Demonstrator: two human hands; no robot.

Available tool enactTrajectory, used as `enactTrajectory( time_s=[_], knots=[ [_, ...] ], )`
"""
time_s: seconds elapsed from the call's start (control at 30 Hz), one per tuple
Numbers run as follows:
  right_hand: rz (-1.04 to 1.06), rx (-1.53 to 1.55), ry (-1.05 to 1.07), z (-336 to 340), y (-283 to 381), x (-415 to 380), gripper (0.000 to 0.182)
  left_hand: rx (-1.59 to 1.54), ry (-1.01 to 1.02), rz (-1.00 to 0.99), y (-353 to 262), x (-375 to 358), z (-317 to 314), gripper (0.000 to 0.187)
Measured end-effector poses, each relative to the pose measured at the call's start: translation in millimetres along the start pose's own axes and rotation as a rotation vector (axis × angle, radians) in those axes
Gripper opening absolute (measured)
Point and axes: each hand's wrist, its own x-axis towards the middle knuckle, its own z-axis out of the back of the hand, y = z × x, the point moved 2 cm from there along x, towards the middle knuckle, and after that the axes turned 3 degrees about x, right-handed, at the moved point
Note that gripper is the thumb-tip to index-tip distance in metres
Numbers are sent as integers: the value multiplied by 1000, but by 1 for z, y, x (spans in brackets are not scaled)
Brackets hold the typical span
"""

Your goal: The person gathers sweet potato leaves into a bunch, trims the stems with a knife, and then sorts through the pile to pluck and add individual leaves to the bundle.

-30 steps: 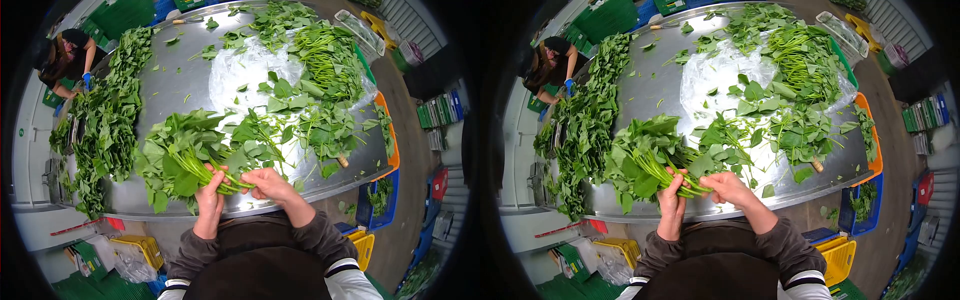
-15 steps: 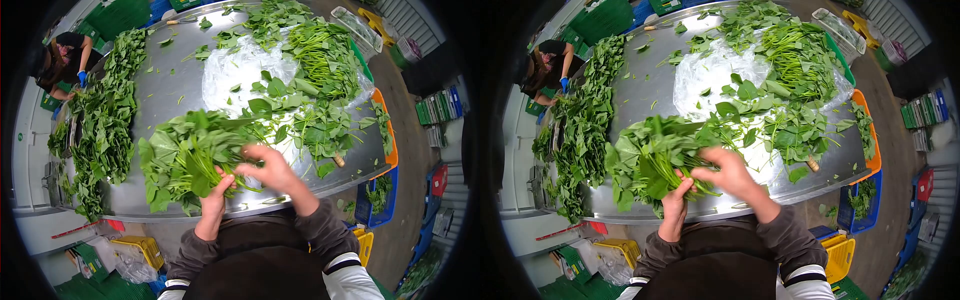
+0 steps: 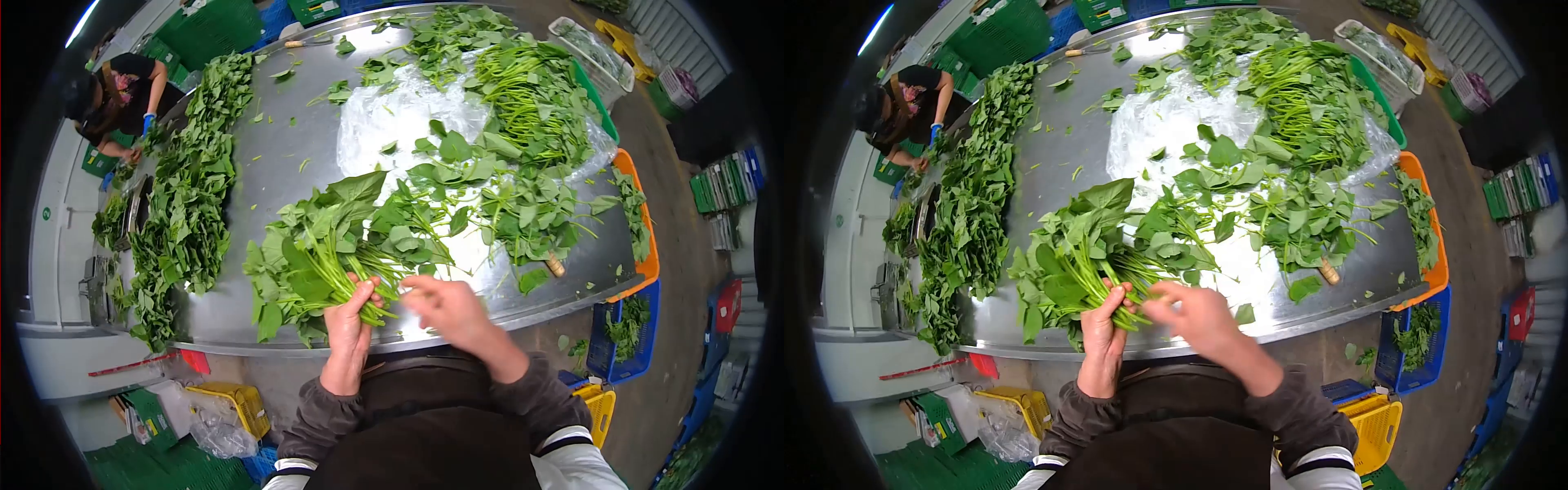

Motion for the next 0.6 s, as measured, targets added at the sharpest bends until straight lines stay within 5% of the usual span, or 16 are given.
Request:
enactTrajectory(
  time_s=[0.13,0.27,0.33,0.47,0.53,0.6],
  knots=[
    [126,213,20,-31,-9,7,17,-70,-25,-45,2,-8,6,33],
    [17,492,207,-31,-36,17,17,-274,314,125,5,5,39,18],
    [-15,188,-5,-5,-60,22,19,-339,184,28,-16,-1,43,16],
    [263,-695,-692,46,-83,46,19,-448,-205,-14,-39,13,70,12],
    [251,-784,-613,49,-110,65,19,-409,64,102,-41,20,81,13],
    [249,-879,-534,50,-111,71,19,-531,88,91,-35,24,85,15]
  ],
)
